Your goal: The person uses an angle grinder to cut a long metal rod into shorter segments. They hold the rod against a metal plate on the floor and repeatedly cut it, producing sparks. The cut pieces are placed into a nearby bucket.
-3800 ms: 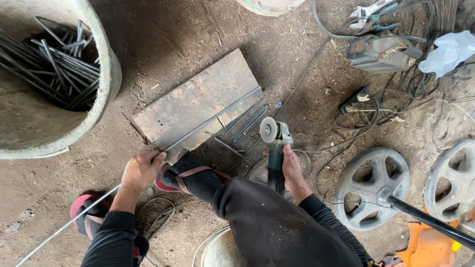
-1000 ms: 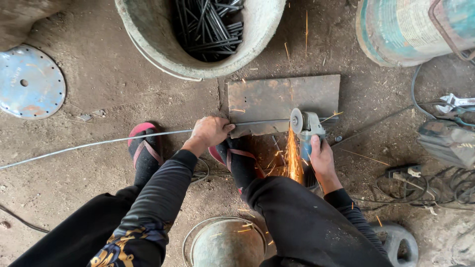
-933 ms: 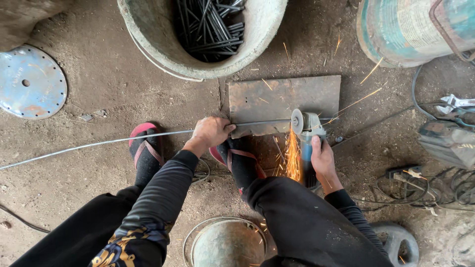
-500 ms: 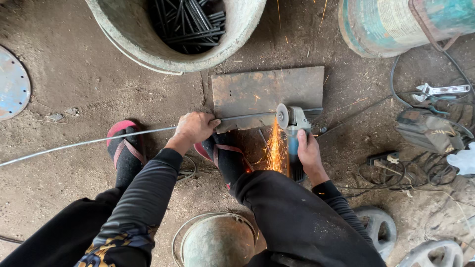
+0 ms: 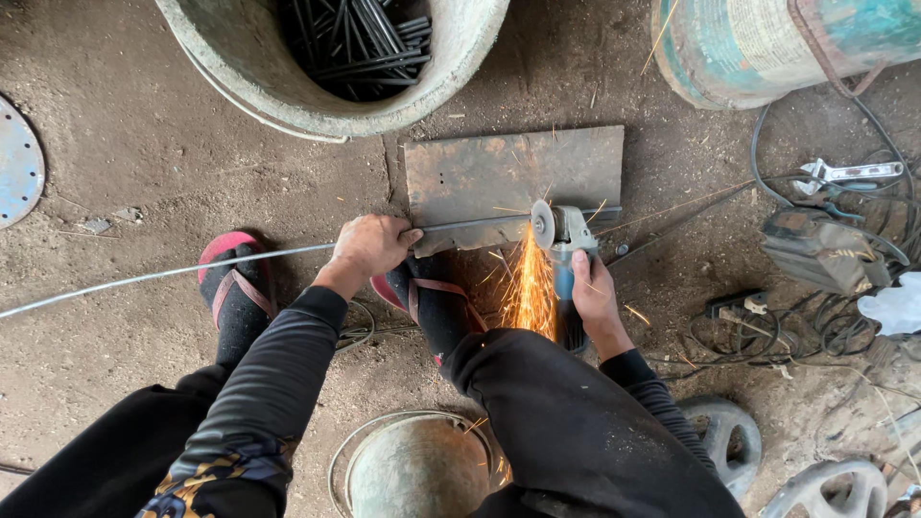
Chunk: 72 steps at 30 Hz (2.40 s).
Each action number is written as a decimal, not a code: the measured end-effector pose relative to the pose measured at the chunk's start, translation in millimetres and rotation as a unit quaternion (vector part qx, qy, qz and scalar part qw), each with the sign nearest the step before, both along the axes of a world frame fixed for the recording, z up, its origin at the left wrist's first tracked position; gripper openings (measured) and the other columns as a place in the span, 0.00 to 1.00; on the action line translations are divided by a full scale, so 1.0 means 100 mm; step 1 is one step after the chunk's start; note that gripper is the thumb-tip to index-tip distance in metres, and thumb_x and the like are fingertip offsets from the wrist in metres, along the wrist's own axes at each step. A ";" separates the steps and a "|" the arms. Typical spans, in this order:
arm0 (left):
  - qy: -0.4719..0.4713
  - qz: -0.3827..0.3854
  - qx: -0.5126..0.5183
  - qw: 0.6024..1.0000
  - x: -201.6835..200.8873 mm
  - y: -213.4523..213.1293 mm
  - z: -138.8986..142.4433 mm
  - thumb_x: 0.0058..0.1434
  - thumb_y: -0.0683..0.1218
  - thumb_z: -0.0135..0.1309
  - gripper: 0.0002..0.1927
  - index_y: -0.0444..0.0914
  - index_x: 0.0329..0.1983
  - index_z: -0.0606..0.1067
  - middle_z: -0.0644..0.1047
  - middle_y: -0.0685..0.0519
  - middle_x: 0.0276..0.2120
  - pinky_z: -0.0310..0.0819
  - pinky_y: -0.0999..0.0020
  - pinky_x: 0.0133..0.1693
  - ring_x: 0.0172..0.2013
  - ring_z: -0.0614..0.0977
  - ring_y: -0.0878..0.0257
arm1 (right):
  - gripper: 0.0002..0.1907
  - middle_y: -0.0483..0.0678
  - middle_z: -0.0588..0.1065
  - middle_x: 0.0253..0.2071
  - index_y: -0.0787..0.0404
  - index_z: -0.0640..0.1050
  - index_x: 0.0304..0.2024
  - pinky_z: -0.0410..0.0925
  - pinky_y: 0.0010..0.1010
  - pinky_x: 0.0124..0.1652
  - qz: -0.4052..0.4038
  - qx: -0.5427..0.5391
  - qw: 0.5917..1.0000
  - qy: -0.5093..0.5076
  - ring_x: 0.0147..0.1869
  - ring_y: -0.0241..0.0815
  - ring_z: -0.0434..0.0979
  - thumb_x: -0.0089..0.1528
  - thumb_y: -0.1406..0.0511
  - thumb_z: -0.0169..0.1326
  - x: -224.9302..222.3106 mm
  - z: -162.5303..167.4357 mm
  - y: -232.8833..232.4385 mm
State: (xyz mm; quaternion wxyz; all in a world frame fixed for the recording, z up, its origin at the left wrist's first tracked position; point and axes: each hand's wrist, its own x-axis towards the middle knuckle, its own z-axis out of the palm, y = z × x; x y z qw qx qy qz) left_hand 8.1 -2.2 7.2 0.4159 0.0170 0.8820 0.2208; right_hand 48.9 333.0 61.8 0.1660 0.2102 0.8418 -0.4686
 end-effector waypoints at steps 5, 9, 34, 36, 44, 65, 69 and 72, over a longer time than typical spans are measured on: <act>0.021 -0.002 0.009 1.000 0.00 -0.01 -0.01 0.69 0.64 0.43 0.23 0.49 0.47 0.81 0.83 0.47 0.40 0.74 0.50 0.52 0.47 0.83 0.46 | 0.31 0.57 0.78 0.49 0.70 0.74 0.57 0.69 0.36 0.52 -0.021 0.017 0.999 -0.029 0.52 0.45 0.77 0.71 0.48 0.44 -0.01 -0.03 0.02; 0.016 -0.005 0.005 1.000 -0.01 0.00 0.01 0.70 0.65 0.42 0.23 0.48 0.47 0.81 0.83 0.47 0.40 0.74 0.50 0.52 0.47 0.83 0.47 | 0.31 0.56 0.77 0.50 0.69 0.73 0.58 0.69 0.38 0.51 -0.029 -0.006 0.999 -0.033 0.52 0.45 0.76 0.70 0.48 0.44 -0.03 -0.06 0.02; -0.086 -0.040 0.025 0.995 -0.07 -0.34 0.00 0.71 0.67 0.36 0.31 0.40 0.52 0.77 0.83 0.44 0.43 0.75 0.52 0.55 0.47 0.85 0.51 | 0.39 0.59 0.80 0.52 0.65 0.69 0.62 0.76 0.36 0.33 -0.153 -0.292 0.944 -0.010 0.32 0.45 0.81 0.72 0.41 0.25 -0.12 -0.02 0.19; 0.014 -0.059 0.052 0.997 -0.01 -0.68 0.01 0.72 0.68 0.38 0.33 0.36 0.53 0.76 0.82 0.40 0.43 0.75 0.50 0.52 0.46 0.83 0.47 | 0.40 0.58 0.77 0.63 0.62 0.65 0.68 0.77 0.36 0.35 -0.137 -0.349 0.926 0.034 0.32 0.42 0.78 0.72 0.41 0.22 -0.34 0.02 0.18; -0.042 -0.051 0.063 0.996 0.18 -1.09 -0.02 0.68 0.65 0.41 0.26 0.43 0.44 0.81 0.81 0.49 0.23 0.82 0.55 0.38 0.27 0.85 0.55 | 0.35 0.58 0.78 0.60 0.64 0.65 0.67 0.76 0.35 0.31 -0.157 -0.285 0.946 -0.009 0.30 0.45 0.81 0.72 0.45 0.30 -0.36 -0.02 0.32; -0.044 -0.008 0.001 0.999 -0.05 0.25 -0.18 0.70 0.67 0.43 0.30 0.37 0.42 0.80 0.83 0.35 0.36 0.76 0.48 0.50 0.43 0.85 0.40 | 0.38 0.56 0.80 0.48 0.62 0.69 0.61 0.77 0.34 0.32 -0.347 -0.295 0.888 -0.062 0.32 0.43 0.81 0.66 0.38 0.38 1.45 -0.40 0.91; -0.012 -0.010 0.050 0.999 -0.03 0.24 -0.25 0.69 0.65 0.48 0.29 0.34 0.47 0.78 0.80 0.31 0.41 0.74 0.47 0.49 0.46 0.81 0.37 | 0.38 0.57 0.80 0.48 0.62 0.69 0.61 0.78 0.35 0.33 -0.338 -0.301 0.890 -0.049 0.32 0.43 0.82 0.66 0.38 0.39 1.44 -0.38 0.92; -0.096 0.010 -0.046 0.994 -0.05 0.26 -0.26 0.69 0.65 0.49 0.30 0.32 0.48 0.78 0.82 0.33 0.42 0.77 0.47 0.53 0.46 0.85 0.41 | 0.38 0.54 0.79 0.51 0.62 0.69 0.61 0.79 0.37 0.36 -0.343 -0.307 0.887 -0.032 0.42 0.39 0.84 0.67 0.39 0.39 1.43 -0.36 0.92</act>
